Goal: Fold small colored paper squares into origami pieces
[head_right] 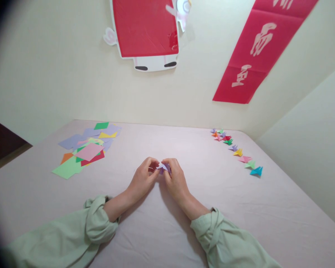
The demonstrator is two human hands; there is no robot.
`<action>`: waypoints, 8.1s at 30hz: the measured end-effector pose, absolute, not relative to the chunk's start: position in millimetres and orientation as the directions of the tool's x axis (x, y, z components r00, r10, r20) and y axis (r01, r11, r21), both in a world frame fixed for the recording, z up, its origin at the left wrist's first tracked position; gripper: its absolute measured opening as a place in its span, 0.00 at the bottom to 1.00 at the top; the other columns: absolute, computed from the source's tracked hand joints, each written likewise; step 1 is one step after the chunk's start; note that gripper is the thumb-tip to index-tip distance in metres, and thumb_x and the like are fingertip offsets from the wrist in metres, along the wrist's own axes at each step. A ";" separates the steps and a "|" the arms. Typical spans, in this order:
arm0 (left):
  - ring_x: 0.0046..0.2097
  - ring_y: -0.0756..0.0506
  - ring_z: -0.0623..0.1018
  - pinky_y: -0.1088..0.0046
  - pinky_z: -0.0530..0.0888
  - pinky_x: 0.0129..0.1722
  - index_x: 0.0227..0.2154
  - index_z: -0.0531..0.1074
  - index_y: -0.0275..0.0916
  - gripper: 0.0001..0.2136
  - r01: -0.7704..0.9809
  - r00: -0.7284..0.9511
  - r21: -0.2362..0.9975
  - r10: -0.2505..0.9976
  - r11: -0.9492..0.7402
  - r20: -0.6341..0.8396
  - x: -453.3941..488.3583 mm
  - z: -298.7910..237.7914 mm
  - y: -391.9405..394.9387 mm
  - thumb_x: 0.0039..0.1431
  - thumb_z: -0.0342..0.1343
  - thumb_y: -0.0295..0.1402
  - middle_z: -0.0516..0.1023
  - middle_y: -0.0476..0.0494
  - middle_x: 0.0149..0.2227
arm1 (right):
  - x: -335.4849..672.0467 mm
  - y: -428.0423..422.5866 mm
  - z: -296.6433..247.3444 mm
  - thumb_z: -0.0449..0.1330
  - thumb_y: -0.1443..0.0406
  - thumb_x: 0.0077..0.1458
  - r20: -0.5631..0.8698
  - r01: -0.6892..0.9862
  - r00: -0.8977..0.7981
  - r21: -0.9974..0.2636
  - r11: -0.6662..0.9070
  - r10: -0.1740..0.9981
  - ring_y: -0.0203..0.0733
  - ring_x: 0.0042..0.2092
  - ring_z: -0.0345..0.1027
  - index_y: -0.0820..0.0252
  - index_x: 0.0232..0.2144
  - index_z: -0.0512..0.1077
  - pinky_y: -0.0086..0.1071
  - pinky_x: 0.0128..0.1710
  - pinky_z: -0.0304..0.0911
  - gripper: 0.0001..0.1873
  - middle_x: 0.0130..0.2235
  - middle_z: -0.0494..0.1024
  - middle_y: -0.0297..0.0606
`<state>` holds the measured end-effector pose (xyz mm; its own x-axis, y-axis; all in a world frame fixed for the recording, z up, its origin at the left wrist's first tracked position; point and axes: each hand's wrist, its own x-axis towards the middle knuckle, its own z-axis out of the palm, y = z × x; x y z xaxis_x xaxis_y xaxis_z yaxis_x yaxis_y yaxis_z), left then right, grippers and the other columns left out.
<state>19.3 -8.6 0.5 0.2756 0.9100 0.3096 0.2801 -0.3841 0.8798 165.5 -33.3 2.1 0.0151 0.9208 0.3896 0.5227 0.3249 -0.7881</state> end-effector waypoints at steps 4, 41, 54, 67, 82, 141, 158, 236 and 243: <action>0.37 0.48 0.72 0.71 0.70 0.40 0.33 0.66 0.40 0.04 0.266 0.294 0.878 0.901 -0.397 0.318 19.0 3.6 -10.3 0.57 0.51 0.25 0.71 0.49 0.34 | 165.5 -33.9 4.6 0.50 0.72 0.52 0.354 0.516 -0.007 -0.800 0.307 0.935 0.42 0.39 0.67 0.58 0.38 0.69 0.35 0.39 0.62 0.13 0.37 0.73 0.38; 0.35 0.48 0.70 0.73 0.66 0.36 0.32 0.67 0.40 0.07 0.258 0.304 0.903 0.916 -0.343 0.261 20.1 5.3 -11.1 0.55 0.46 0.23 0.70 0.49 0.32 | 163.1 -34.5 4.6 0.50 0.69 0.52 0.236 0.288 0.046 -0.934 0.213 0.971 0.40 0.33 0.67 0.55 0.33 0.62 0.33 0.32 0.65 0.05 0.31 0.70 0.32; 0.38 0.46 0.72 0.71 0.69 0.39 0.31 0.68 0.40 0.05 0.286 0.309 0.893 0.915 -0.349 0.259 20.5 11.4 -12.5 0.55 0.49 0.25 0.72 0.47 0.34 | 165.1 -33.6 -0.8 0.49 0.69 0.55 0.255 0.311 0.046 -0.922 0.229 0.966 0.41 0.36 0.69 0.56 0.33 0.64 0.35 0.37 0.65 0.05 0.34 0.74 0.35; 0.38 0.48 0.74 0.72 0.70 0.39 0.32 0.70 0.39 0.06 0.225 0.274 0.931 0.936 -0.287 0.222 19.3 4.9 -7.8 0.62 0.50 0.32 0.74 0.47 0.34 | 161.7 -38.2 5.6 0.50 0.69 0.55 0.302 0.250 -0.042 -0.920 0.303 0.952 0.41 0.44 0.71 0.55 0.33 0.61 0.38 0.45 0.66 0.03 0.41 0.75 0.39; 0.36 0.48 0.73 0.72 0.69 0.38 0.30 0.71 0.39 0.08 0.300 0.309 0.870 0.903 -0.391 0.299 16.8 8.9 -9.2 0.62 0.53 0.35 0.73 0.48 0.32 | 162.9 -34.5 2.0 0.56 0.61 0.59 0.255 0.245 0.006 -0.938 0.246 0.967 0.40 0.38 0.70 0.57 0.35 0.66 0.34 0.38 0.66 0.06 0.40 0.74 0.38; 0.35 0.48 0.73 0.73 0.69 0.37 0.30 0.70 0.38 0.09 0.285 0.295 0.884 0.911 -0.370 0.286 14.4 13.0 -6.8 0.63 0.50 0.36 0.74 0.48 0.31 | 167.7 -31.6 0.8 0.55 0.60 0.60 0.261 0.294 -0.017 -0.922 0.254 0.965 0.37 0.33 0.65 0.57 0.35 0.69 0.31 0.32 0.62 0.07 0.39 0.72 0.38; 0.38 0.47 0.74 0.71 0.72 0.39 0.35 0.70 0.39 0.05 0.230 0.293 0.918 0.923 -0.323 0.251 18.9 7.0 -10.4 0.60 0.53 0.35 0.74 0.45 0.36 | 167.0 -26.2 1.5 0.61 0.57 0.53 0.129 0.037 0.097 -0.991 0.126 0.987 0.35 0.26 0.63 0.57 0.27 0.65 0.30 0.27 0.61 0.12 0.25 0.67 0.28; 0.33 0.50 0.75 0.74 0.72 0.35 0.33 0.68 0.39 0.05 0.179 0.286 0.955 0.941 -0.236 0.179 21.6 -4.4 -8.6 0.62 0.51 0.34 0.73 0.49 0.33 | 163.9 -34.3 0.8 0.51 0.60 0.61 0.167 0.363 0.038 -0.921 0.142 0.985 0.38 0.29 0.66 0.58 0.29 0.68 0.30 0.30 0.59 0.12 0.26 0.72 0.32; 0.32 0.50 0.76 0.74 0.72 0.34 0.33 0.67 0.39 0.06 0.167 0.278 0.963 0.947 -0.212 0.160 21.9 -5.4 -7.3 0.61 0.51 0.35 0.73 0.50 0.32 | 166.2 -32.2 -5.2 0.48 0.59 0.64 0.174 0.357 0.019 -0.921 0.156 0.984 0.39 0.30 0.66 0.58 0.31 0.70 0.31 0.33 0.61 0.15 0.28 0.72 0.33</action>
<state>21.9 -7.3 -5.4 0.2777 0.9473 0.1600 0.1670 -0.2116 0.9630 166.2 -32.2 -5.2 0.0191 0.9845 0.1744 0.3575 0.1562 -0.9208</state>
